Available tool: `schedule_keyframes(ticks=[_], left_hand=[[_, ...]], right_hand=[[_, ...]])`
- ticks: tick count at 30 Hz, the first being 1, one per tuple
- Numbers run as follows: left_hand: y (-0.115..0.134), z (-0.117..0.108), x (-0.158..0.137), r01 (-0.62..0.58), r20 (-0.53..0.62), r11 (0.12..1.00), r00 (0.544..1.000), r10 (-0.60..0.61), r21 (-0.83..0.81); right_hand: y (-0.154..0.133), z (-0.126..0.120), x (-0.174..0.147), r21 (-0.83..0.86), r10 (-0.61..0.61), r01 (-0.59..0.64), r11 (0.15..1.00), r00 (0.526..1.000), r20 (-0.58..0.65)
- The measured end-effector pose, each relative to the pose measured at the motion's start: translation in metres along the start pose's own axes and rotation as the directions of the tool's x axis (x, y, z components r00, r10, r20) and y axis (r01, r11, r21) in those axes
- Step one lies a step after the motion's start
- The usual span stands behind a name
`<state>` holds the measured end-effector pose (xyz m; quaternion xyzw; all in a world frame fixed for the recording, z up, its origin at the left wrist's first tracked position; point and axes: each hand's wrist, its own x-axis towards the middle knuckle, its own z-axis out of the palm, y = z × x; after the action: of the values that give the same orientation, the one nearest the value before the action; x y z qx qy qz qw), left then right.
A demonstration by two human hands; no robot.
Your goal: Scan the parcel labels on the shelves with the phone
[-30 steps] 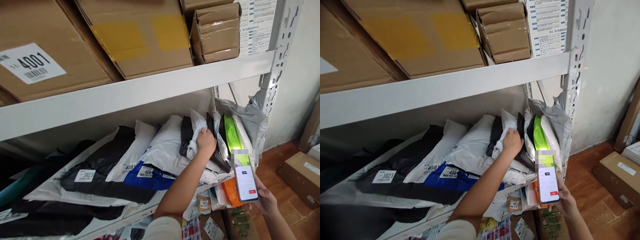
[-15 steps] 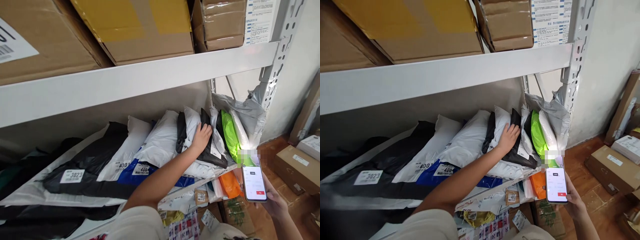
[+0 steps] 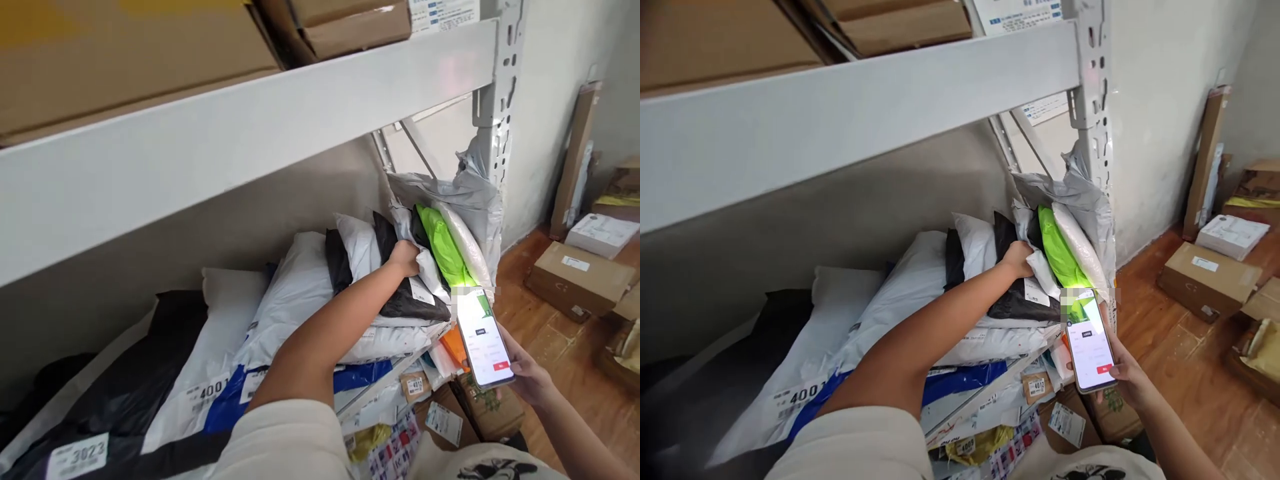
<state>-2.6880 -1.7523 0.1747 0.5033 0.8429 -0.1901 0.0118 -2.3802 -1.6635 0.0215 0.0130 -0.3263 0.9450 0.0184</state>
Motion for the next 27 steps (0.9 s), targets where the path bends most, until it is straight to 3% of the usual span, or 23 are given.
schedule_keyframes(ticks=[5,15,20,27], left_hand=[[-0.019,0.007,-0.020,-0.064,-0.053,0.998,0.996,0.065,0.014],[-0.039,0.042,-0.026,-0.234,-0.061,0.972,0.970,0.236,0.031],[-0.047,0.043,-0.030,-0.238,-0.093,0.960,0.970,0.226,-0.150],[-0.056,0.048,-0.027,-0.203,-0.156,0.894,0.976,0.152,-0.399]], right_hand=[[-0.004,0.015,0.004,0.042,0.028,-0.032,0.999,0.996,0.089],[0.026,0.032,0.039,0.150,0.025,-0.061,0.987,0.972,0.235],[0.012,0.064,0.059,0.117,0.083,-0.123,0.985,0.950,0.300],[0.009,0.112,0.076,0.160,0.017,-0.068,0.985,0.954,0.299]])
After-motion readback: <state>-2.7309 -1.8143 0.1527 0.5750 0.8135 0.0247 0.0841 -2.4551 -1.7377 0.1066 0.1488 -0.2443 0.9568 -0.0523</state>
